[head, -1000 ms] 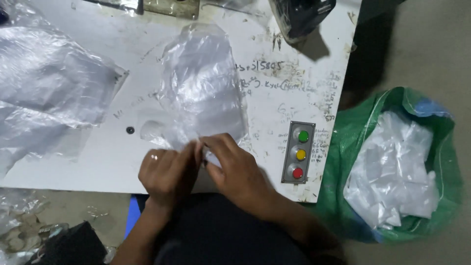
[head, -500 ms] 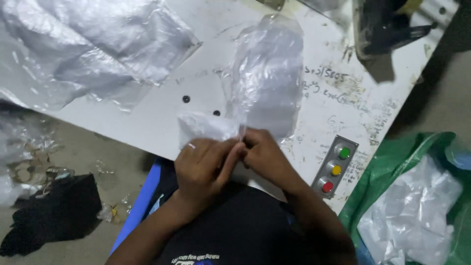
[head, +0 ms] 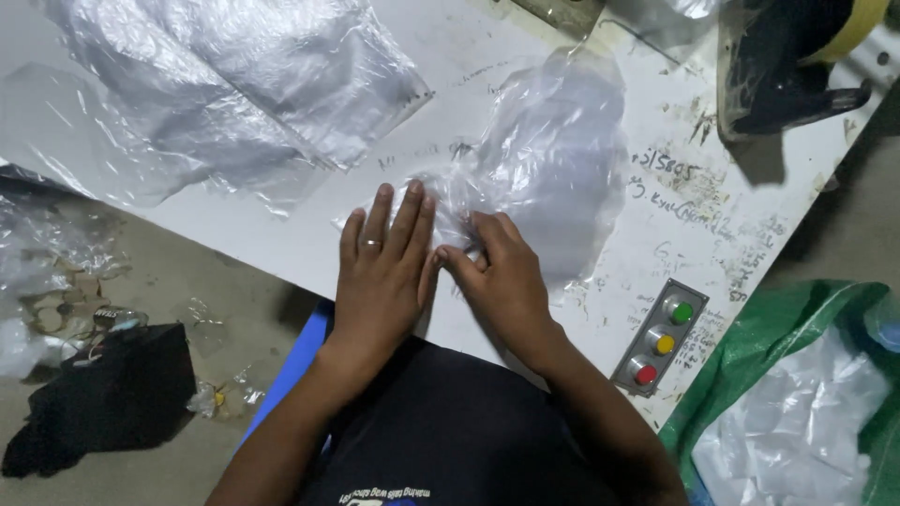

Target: Folding plastic bags into small squares and placing them into a collection sack.

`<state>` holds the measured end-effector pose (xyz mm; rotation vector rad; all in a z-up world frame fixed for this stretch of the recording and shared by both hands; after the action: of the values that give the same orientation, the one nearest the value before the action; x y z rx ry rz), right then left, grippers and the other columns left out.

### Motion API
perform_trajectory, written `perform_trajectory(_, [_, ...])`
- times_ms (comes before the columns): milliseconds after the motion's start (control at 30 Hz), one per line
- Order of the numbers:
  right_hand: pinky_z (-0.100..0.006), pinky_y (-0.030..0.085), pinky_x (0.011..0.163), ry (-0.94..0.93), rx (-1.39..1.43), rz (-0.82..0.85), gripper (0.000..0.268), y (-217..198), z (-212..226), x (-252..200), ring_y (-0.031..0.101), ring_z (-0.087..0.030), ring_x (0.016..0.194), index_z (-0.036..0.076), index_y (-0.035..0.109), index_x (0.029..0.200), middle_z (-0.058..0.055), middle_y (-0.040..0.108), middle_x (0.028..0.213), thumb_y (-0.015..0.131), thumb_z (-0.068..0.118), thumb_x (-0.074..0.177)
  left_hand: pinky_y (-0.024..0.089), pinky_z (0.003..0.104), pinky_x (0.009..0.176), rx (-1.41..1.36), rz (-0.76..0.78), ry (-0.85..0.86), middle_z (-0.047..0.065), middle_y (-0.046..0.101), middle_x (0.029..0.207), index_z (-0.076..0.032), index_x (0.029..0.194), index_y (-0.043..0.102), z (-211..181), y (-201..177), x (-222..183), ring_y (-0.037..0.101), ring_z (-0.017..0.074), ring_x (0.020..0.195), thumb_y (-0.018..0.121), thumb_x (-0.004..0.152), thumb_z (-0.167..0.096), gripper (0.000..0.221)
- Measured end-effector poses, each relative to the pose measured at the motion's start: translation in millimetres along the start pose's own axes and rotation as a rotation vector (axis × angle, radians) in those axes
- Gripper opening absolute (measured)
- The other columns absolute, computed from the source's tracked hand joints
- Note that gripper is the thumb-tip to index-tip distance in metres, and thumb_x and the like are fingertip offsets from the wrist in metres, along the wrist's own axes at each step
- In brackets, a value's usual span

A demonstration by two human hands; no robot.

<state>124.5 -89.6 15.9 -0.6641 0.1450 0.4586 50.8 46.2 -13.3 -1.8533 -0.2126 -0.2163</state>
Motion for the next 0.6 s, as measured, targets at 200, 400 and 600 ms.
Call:
perform_trajectory(200, [-0.05, 0.057, 0.081, -0.301, -0.242, 0.072, 0.025, 8, 9, 1, 0.066, -0.04, 0.099, 0.005, 0.063, 0.123, -0.015, 0.061, 0.109, 0.054, 0.004, 0.1, 0.052, 0.037, 0.078, 0.088, -0.104, 0.088, 0.008, 0.066, 0.125, -0.013, 0.13, 0.068, 22, -18, 19, 0.064, 0.0304, 0.107, 0.068, 0.099, -0.021, 0.032])
perform_trajectory(400, [-0.056, 0.03, 0.12, -0.865, -0.527, 0.018, 0.059, 26, -25, -39, 0.038, -0.046, 0.147, 0.007, 0.052, 0.15, -0.017, 0.044, 0.16, 0.057, 0.043, 0.103, 0.043, 0.041, 0.082, 0.045, -0.052, -0.098, 0.005, 0.06, 0.114, -0.016, 0.128, 0.069, 35, -2, 4, 0.056, 0.0312, 0.106, 0.065, 0.099, -0.044, 0.04])
perform_trajectory(600, [-0.052, 0.035, 0.116, -0.65, -0.386, -0.016, 0.069, 6, -53, -26, 0.046, -0.037, 0.137, 0.012, 0.045, 0.155, -0.009, 0.055, 0.148, 0.066, 0.044, 0.098, 0.028, 0.042, 0.098, -0.106, -0.094, 0.034, -0.01, 0.063, 0.106, -0.032, 0.092, 0.067, 13, 3, -22, 0.055, 0.0216, 0.126, 0.066, 0.1, -0.037, 0.009])
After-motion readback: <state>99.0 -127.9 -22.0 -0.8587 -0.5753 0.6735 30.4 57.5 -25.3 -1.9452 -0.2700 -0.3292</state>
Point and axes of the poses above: each hand's wrist, its own x-axis towards the middle knuckle, its own y-axis out of the palm, z = x × y, the point moved 3 cm from there along x, towards the middle knuckle
